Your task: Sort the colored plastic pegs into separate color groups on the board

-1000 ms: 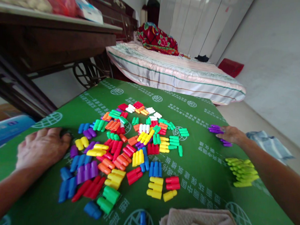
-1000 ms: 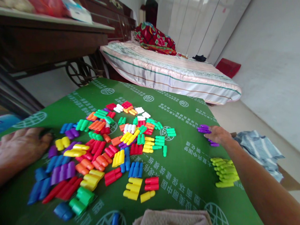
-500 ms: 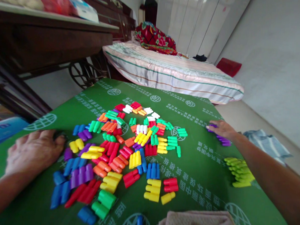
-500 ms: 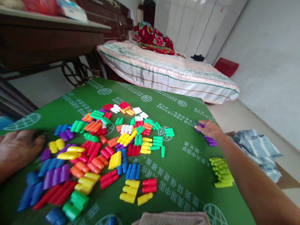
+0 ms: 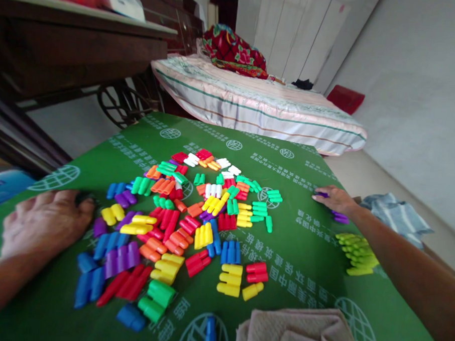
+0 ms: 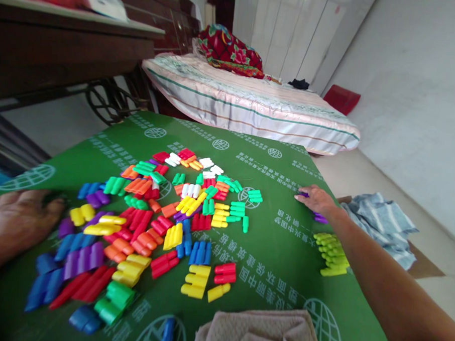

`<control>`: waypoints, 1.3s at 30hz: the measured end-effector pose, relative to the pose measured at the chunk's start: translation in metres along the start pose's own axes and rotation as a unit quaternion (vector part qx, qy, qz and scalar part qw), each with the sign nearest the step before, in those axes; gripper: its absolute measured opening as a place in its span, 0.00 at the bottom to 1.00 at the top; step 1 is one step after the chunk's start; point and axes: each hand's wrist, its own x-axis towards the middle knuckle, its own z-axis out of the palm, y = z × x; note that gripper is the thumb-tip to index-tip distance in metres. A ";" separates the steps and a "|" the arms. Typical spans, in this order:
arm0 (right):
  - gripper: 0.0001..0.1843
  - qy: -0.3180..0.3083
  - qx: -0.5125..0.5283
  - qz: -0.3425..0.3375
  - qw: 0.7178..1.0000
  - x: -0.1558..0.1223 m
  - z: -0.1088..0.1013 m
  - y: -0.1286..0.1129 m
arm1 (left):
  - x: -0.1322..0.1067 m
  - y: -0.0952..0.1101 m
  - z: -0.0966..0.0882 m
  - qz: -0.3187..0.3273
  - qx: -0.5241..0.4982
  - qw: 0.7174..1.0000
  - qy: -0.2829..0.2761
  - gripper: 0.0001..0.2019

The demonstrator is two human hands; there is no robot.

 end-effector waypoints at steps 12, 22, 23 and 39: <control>0.34 0.076 0.073 0.074 0.992 -0.016 -0.024 -0.005 | -0.010 0.011 -0.017 0.004 0.072 0.997 -0.023 0.32; 0.23 0.131 0.405 0.075 0.902 -0.079 -0.058 -0.080 | -0.007 0.004 -0.013 0.018 0.044 0.999 -0.017 0.31; 0.22 0.126 0.433 0.048 0.891 -0.091 -0.054 -0.099 | -0.007 0.003 -0.012 0.021 0.039 0.999 -0.010 0.30; 0.14 -0.013 0.430 -0.216 0.876 -0.203 -0.008 -0.284 | -0.026 -0.008 0.007 0.047 -0.009 0.994 0.095 0.21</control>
